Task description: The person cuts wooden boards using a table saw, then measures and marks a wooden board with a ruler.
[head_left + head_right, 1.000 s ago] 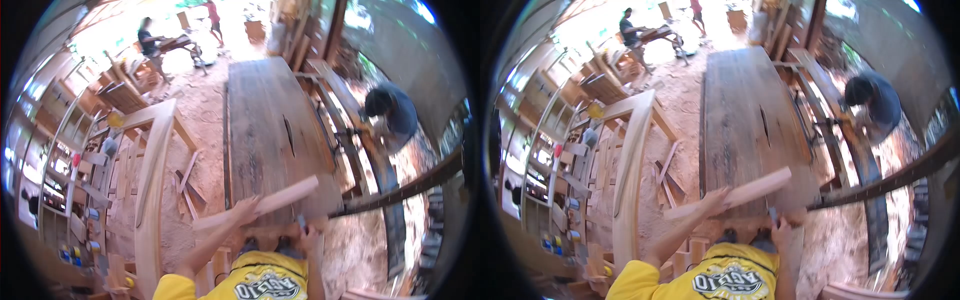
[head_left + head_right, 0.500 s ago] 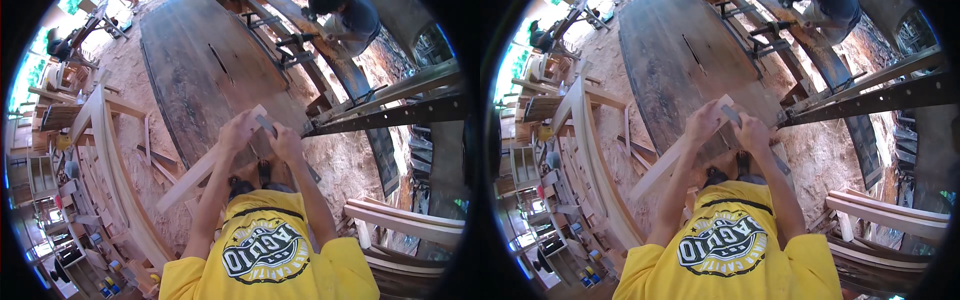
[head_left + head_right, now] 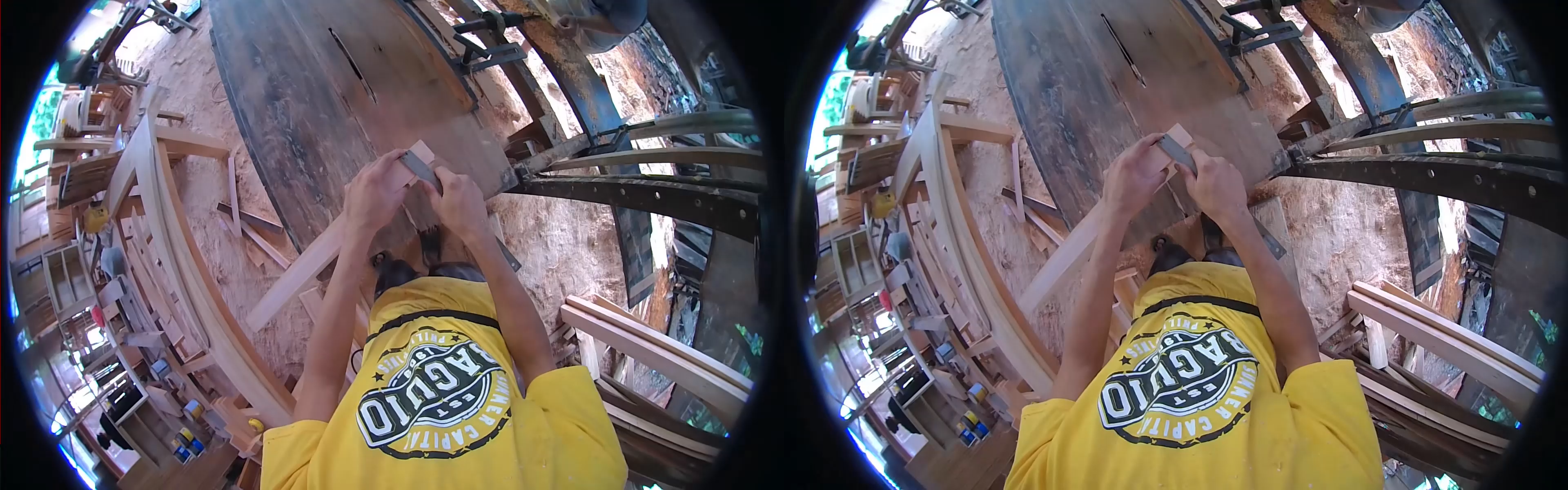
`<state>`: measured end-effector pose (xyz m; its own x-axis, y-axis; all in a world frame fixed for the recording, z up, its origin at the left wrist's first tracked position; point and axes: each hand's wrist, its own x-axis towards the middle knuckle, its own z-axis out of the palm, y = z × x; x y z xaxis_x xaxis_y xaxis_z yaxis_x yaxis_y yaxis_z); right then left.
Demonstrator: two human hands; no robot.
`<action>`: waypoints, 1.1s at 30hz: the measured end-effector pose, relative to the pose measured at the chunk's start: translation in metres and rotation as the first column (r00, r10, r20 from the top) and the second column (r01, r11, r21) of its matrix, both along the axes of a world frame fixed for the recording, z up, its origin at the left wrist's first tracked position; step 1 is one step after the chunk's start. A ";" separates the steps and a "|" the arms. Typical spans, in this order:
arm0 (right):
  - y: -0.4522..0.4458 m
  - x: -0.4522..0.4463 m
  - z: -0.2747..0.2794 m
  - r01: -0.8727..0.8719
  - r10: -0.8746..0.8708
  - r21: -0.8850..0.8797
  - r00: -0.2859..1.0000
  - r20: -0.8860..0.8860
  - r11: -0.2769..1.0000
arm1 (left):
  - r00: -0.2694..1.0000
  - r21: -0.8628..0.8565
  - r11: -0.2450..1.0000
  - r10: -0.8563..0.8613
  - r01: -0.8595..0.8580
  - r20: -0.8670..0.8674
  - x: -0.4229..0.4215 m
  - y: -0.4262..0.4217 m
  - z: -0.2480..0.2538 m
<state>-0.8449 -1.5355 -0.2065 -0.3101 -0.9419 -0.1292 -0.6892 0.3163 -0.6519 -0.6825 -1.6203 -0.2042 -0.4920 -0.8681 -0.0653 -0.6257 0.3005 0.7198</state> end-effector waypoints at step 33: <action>0.002 0.003 -0.009 0.016 -0.013 0.031 0.994 -0.106 0.999 | 0.920 0.221 0.975 0.102 -0.018 -0.378 0.004 -0.008 -0.068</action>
<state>-0.8416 -1.5340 -0.2156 -0.3372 -0.9332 -0.1244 -0.7490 0.3460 -0.5650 -0.6783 -1.6282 -0.2726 -0.4630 -0.8840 -0.0647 -0.2991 0.0871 0.9502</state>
